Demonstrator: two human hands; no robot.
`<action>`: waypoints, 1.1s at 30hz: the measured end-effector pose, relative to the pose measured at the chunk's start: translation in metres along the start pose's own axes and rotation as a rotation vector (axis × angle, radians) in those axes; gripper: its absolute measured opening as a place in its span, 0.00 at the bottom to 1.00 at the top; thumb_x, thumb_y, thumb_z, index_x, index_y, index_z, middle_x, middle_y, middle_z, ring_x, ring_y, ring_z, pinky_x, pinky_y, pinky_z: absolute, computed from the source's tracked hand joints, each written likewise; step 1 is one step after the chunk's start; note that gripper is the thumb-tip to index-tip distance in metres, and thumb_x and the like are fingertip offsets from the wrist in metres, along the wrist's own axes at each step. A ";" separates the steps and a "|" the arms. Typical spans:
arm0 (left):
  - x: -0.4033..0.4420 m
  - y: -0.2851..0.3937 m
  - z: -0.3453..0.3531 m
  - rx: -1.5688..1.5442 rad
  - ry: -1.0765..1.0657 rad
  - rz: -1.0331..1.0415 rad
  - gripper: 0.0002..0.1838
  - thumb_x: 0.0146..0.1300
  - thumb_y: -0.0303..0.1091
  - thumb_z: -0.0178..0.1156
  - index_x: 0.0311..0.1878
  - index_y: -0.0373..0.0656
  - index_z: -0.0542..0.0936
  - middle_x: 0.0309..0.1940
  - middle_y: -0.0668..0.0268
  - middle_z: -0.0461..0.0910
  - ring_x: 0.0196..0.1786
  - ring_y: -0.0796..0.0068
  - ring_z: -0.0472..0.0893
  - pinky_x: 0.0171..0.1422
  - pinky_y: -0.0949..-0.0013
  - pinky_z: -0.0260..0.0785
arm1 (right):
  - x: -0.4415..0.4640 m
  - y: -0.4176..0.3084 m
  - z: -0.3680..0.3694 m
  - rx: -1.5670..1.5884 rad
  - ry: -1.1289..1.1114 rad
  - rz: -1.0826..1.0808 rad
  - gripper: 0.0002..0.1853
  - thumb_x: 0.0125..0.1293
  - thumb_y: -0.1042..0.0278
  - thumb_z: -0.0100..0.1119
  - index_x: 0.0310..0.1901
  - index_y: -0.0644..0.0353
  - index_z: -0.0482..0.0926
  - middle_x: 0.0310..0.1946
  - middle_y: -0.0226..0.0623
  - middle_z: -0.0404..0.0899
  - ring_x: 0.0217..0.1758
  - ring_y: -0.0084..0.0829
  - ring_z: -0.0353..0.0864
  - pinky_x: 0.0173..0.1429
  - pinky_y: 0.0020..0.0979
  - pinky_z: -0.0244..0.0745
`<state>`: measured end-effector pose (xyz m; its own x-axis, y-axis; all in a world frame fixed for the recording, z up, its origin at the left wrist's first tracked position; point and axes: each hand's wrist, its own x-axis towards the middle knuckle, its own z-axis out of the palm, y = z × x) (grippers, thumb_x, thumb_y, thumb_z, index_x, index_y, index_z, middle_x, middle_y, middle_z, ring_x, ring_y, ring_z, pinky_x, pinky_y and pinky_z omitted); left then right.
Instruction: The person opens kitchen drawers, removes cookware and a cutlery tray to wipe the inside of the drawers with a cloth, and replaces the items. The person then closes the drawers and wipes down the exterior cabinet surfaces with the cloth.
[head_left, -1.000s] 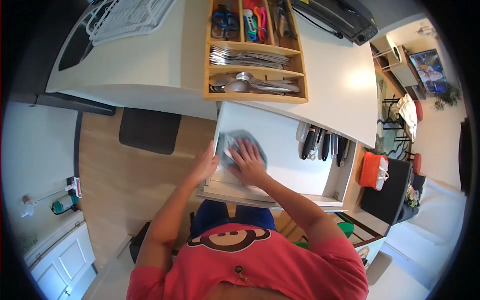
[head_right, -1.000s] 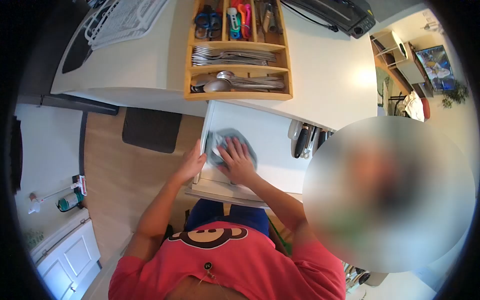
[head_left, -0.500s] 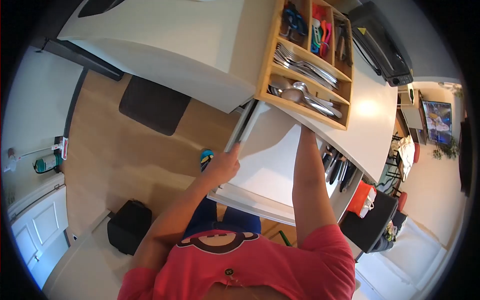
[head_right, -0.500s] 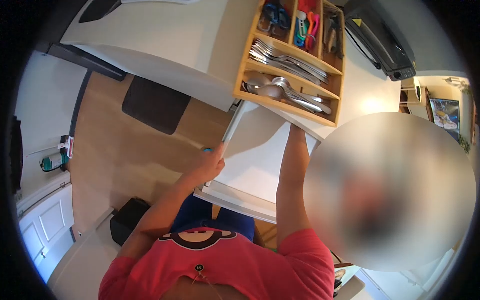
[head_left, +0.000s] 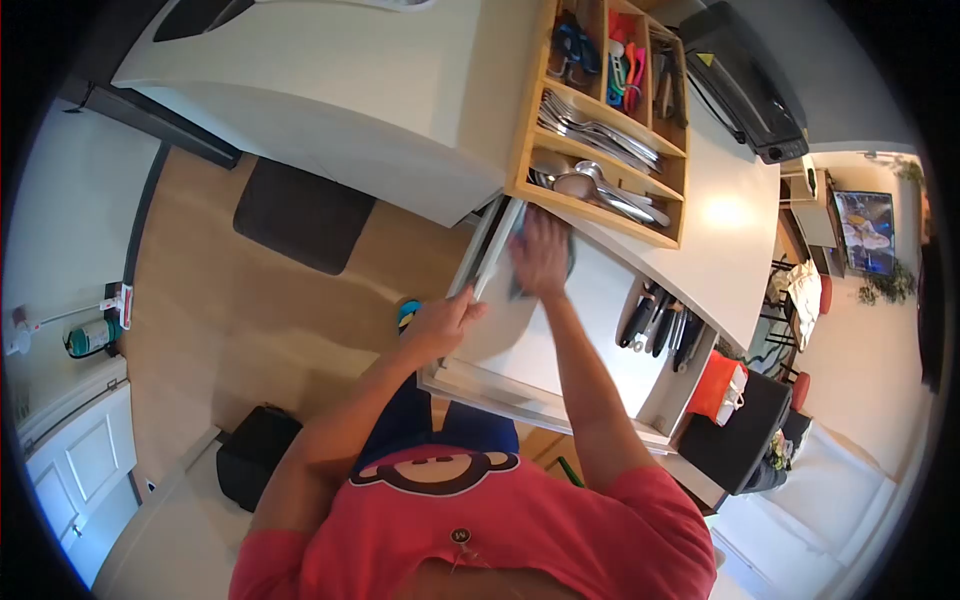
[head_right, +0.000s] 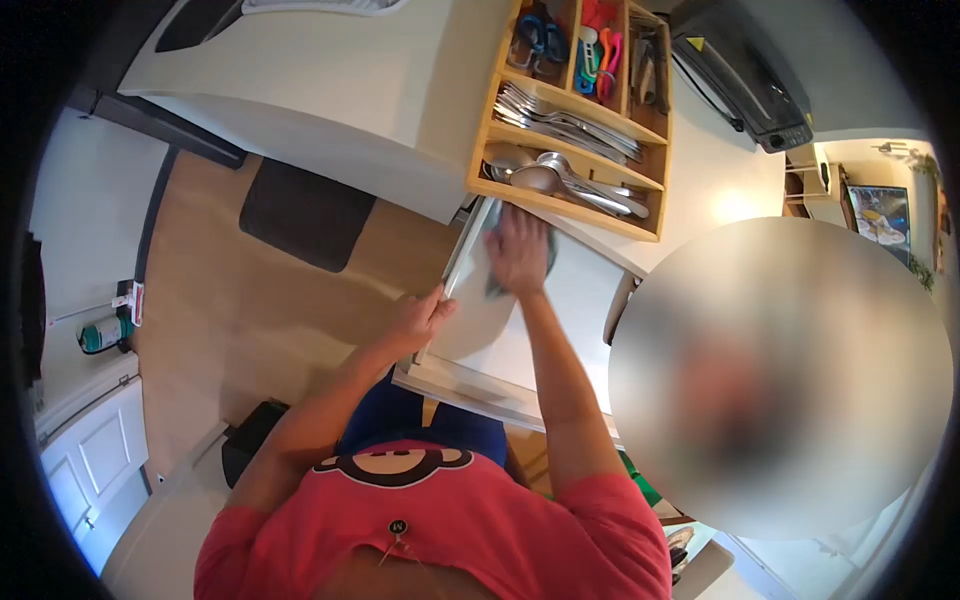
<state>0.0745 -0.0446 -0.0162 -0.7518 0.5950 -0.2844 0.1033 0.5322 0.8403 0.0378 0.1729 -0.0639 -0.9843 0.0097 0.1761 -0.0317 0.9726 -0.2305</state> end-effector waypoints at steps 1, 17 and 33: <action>-0.001 0.001 -0.002 -0.010 0.008 0.019 0.21 0.67 0.47 0.46 0.48 0.36 0.69 0.29 0.49 0.79 0.33 0.46 0.78 0.36 0.49 0.68 | -0.021 -0.014 -0.008 -0.044 -0.102 -0.034 0.31 0.61 0.55 0.47 0.62 0.68 0.61 0.62 0.53 0.61 0.69 0.51 0.53 0.71 0.50 0.44; 0.005 0.002 0.003 0.032 0.040 -0.021 0.25 0.69 0.53 0.37 0.39 0.38 0.71 0.23 0.49 0.76 0.31 0.43 0.76 0.34 0.49 0.65 | -0.166 -0.009 -0.143 0.764 -1.003 0.587 0.33 0.62 0.40 0.50 0.59 0.60 0.69 0.55 0.47 0.72 0.60 0.39 0.69 0.63 0.34 0.61; 0.006 -0.006 0.007 0.048 0.101 0.124 0.20 0.69 0.46 0.43 0.37 0.35 0.70 0.26 0.46 0.74 0.32 0.42 0.74 0.34 0.50 0.63 | -0.150 -0.023 -0.080 0.199 -0.539 0.142 0.39 0.60 0.44 0.51 0.67 0.59 0.53 0.67 0.58 0.48 0.71 0.59 0.43 0.70 0.53 0.43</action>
<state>0.0741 -0.0400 -0.0265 -0.7925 0.5959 -0.1297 0.2286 0.4875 0.8427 0.2006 0.1675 -0.0081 -0.9288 -0.0336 -0.3691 0.1265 0.9074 -0.4008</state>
